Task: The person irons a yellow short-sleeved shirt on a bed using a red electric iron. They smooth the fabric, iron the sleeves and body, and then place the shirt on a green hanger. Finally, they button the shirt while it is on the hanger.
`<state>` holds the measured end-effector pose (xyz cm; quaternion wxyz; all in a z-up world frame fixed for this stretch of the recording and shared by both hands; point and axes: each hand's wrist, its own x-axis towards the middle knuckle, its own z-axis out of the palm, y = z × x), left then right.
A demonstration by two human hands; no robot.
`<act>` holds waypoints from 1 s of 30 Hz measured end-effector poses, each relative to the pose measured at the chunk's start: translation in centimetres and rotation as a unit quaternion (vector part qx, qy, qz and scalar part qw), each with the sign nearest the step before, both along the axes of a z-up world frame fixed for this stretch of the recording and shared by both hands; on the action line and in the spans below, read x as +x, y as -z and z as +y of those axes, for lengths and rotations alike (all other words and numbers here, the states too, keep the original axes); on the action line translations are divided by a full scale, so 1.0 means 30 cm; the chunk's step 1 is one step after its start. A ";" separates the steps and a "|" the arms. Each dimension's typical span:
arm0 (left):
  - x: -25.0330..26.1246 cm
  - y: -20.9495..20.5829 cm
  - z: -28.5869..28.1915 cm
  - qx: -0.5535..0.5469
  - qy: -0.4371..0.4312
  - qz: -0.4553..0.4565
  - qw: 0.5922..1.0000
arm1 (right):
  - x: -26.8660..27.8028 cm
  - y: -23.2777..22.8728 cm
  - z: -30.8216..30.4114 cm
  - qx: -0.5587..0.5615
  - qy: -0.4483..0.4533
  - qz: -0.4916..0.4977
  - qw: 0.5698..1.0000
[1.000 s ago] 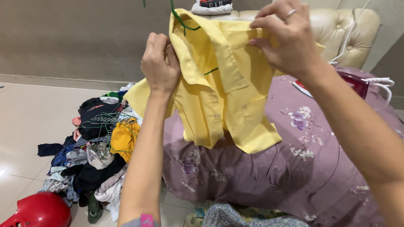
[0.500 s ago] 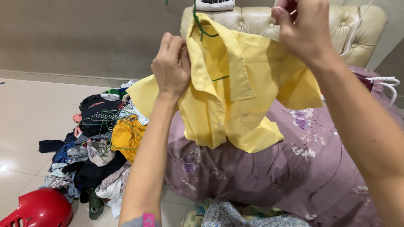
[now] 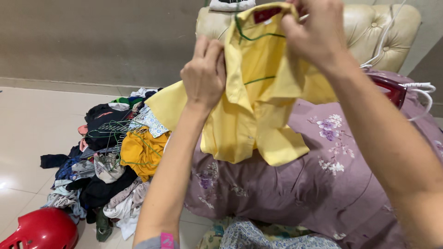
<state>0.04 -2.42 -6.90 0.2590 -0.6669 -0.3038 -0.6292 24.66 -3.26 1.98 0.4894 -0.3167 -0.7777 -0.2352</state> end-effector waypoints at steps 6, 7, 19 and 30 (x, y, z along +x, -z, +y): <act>0.020 -0.006 -0.011 -0.004 0.003 -0.005 1.000 | -0.025 -0.029 -0.057 -0.252 -0.031 0.069 0.965; 0.016 -0.008 -0.009 -0.003 0.002 -0.011 1.000 | -0.026 -0.025 -0.081 -0.303 -0.070 0.099 0.945; -0.106 -0.029 0.008 -0.060 -0.082 0.019 0.995 | 0.218 0.065 0.102 -0.020 -0.092 0.064 0.993; -0.285 -0.103 -0.021 0.083 0.054 0.029 0.995 | 0.298 -0.047 -0.006 -0.120 -0.216 0.189 0.950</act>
